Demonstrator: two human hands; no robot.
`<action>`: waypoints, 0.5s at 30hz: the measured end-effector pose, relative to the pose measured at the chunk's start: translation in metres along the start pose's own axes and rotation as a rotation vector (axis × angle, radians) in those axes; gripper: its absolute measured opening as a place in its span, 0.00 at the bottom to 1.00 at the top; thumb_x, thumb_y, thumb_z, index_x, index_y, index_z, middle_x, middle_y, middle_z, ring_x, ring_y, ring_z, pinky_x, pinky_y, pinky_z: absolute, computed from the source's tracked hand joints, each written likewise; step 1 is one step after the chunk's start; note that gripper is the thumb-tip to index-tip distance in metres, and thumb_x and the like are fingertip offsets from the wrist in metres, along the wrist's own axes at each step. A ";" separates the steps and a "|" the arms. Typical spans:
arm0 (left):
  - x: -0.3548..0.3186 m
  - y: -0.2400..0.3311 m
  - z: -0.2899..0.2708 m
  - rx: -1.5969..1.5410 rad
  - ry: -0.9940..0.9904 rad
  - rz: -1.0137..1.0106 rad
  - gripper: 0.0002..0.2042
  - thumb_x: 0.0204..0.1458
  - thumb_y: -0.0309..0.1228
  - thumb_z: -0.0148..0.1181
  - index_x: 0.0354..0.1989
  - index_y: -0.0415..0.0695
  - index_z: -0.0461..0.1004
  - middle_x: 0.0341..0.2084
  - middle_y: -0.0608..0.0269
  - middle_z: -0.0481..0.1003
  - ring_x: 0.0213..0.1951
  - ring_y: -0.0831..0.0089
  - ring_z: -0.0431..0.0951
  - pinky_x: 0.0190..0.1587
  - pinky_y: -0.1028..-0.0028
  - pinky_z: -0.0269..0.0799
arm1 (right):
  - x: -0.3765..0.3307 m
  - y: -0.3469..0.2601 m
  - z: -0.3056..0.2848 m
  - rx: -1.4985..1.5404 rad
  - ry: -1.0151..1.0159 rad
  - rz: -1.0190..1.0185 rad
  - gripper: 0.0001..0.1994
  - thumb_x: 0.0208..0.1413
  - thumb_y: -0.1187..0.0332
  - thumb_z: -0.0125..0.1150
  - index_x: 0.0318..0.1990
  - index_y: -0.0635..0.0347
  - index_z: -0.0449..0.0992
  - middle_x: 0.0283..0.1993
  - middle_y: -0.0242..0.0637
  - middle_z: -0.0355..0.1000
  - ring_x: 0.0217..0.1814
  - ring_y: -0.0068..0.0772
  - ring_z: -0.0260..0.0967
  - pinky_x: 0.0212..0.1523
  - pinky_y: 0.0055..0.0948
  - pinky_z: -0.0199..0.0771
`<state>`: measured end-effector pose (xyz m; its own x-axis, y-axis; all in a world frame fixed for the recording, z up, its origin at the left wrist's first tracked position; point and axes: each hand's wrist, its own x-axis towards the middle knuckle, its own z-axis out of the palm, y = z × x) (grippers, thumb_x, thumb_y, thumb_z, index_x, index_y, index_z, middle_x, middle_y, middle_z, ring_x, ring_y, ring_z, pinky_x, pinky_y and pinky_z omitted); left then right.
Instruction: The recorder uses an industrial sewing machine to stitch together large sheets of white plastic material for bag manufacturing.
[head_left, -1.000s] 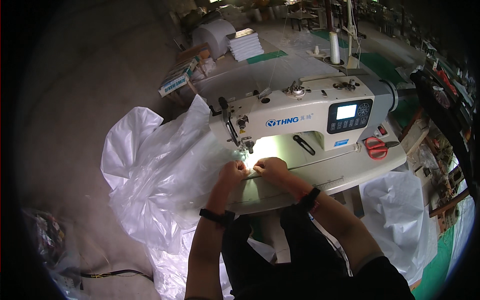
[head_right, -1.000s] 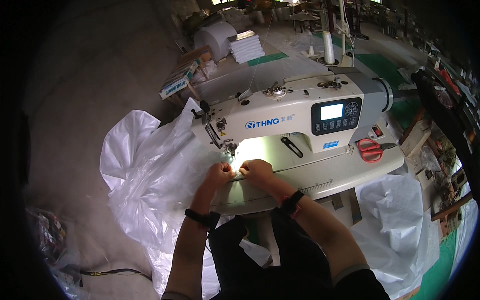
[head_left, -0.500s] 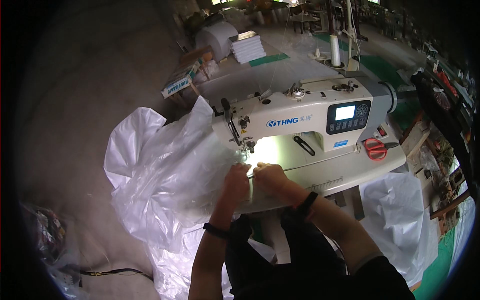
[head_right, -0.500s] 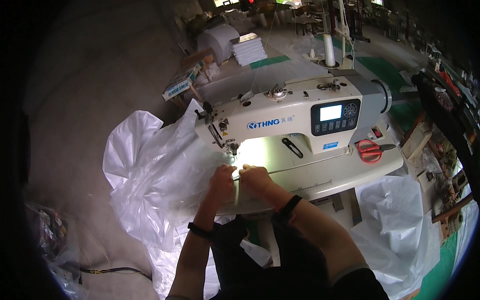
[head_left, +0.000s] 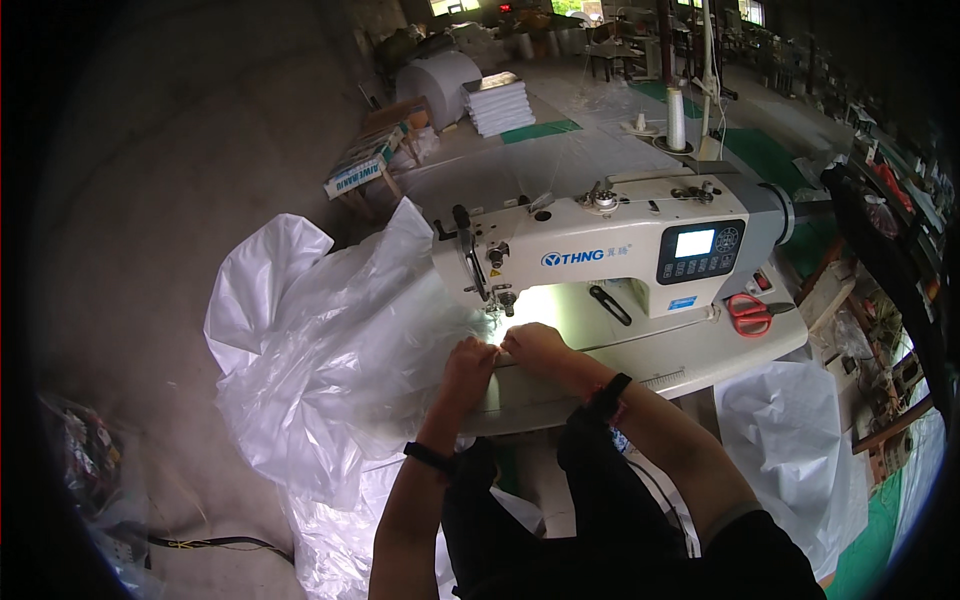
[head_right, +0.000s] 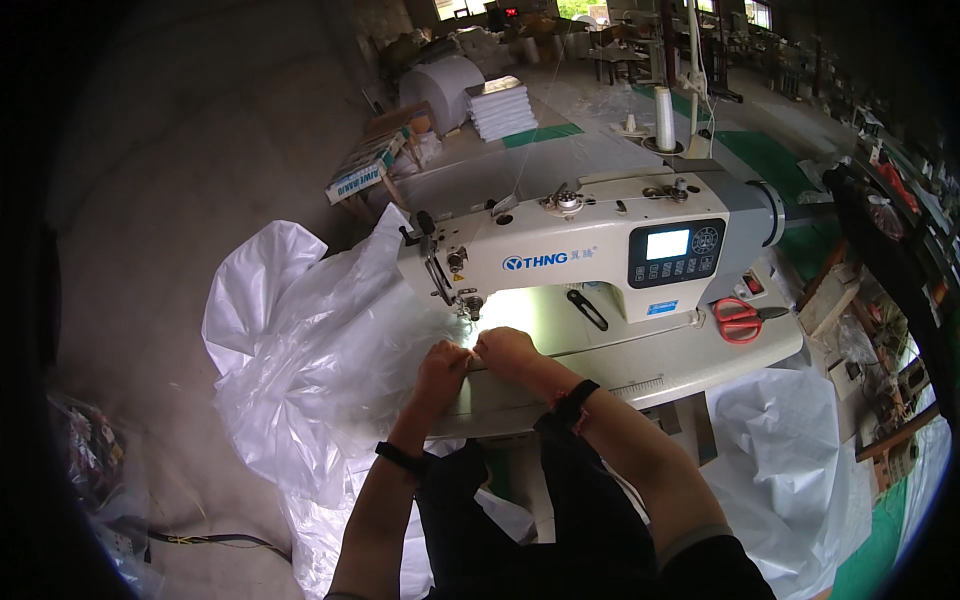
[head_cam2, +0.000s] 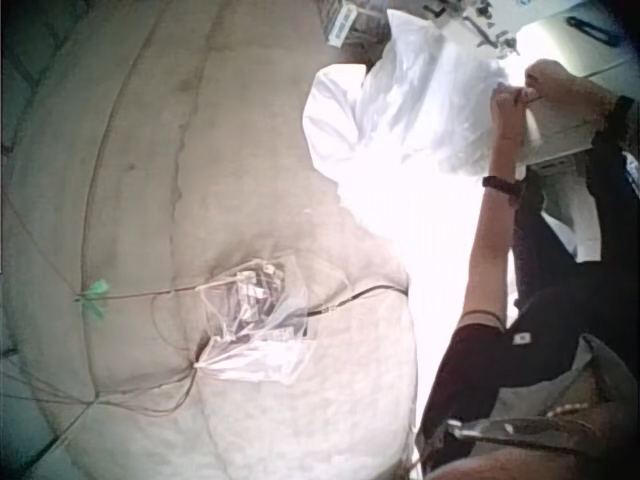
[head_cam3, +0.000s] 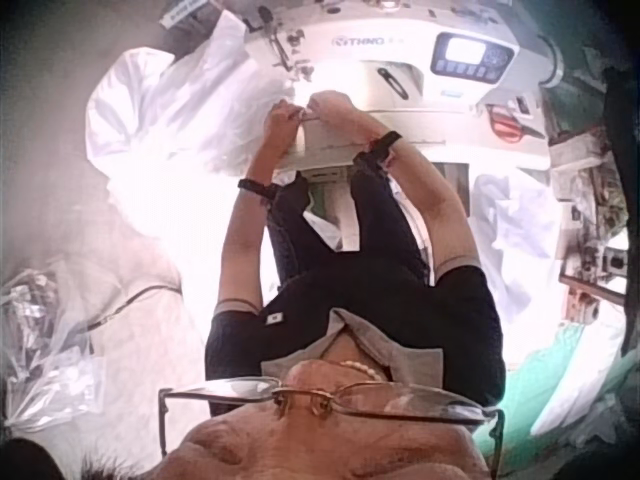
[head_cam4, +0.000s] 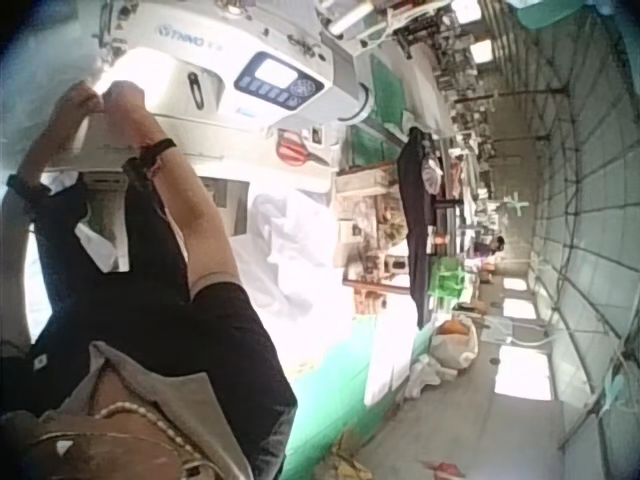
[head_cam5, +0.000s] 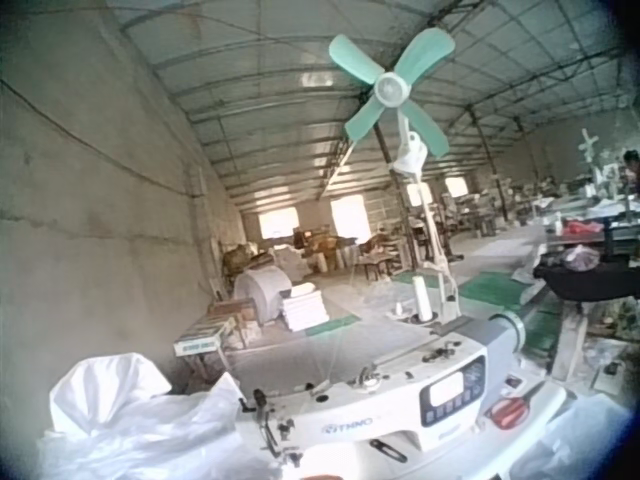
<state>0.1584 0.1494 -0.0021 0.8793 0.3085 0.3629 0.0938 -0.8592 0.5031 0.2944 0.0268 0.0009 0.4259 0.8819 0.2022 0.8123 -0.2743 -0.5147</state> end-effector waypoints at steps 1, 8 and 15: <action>0.002 -0.004 0.002 -0.021 0.003 0.000 0.09 0.49 0.32 0.58 0.36 0.43 0.78 0.34 0.55 0.73 0.40 0.57 0.71 0.46 0.63 0.67 | 0.000 0.001 -0.001 -0.004 0.020 -0.003 0.10 0.54 0.63 0.52 0.35 0.57 0.77 0.32 0.41 0.75 0.36 0.40 0.74 0.35 0.38 0.73; 0.032 -0.016 -0.005 -0.150 -0.190 -0.267 0.09 0.47 0.35 0.59 0.29 0.42 0.79 0.27 0.53 0.76 0.32 0.60 0.76 0.37 0.64 0.69 | 0.004 0.008 -0.005 0.301 -0.046 0.050 0.10 0.51 0.65 0.54 0.35 0.60 0.77 0.26 0.41 0.75 0.24 0.35 0.73 0.33 0.34 0.72; 0.038 0.022 -0.009 0.664 -0.155 -0.134 0.08 0.49 0.32 0.57 0.34 0.43 0.75 0.34 0.54 0.75 0.39 0.60 0.75 0.37 0.63 0.71 | 0.024 -0.004 -0.004 0.135 -0.196 0.359 0.13 0.51 0.62 0.55 0.30 0.64 0.78 0.20 0.42 0.73 0.22 0.37 0.73 0.31 0.35 0.73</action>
<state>0.1898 0.1459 0.0302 0.8920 0.4103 0.1897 0.4289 -0.9007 -0.0689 0.3030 0.0473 0.0113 0.5780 0.7992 -0.1651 0.5610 -0.5360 -0.6309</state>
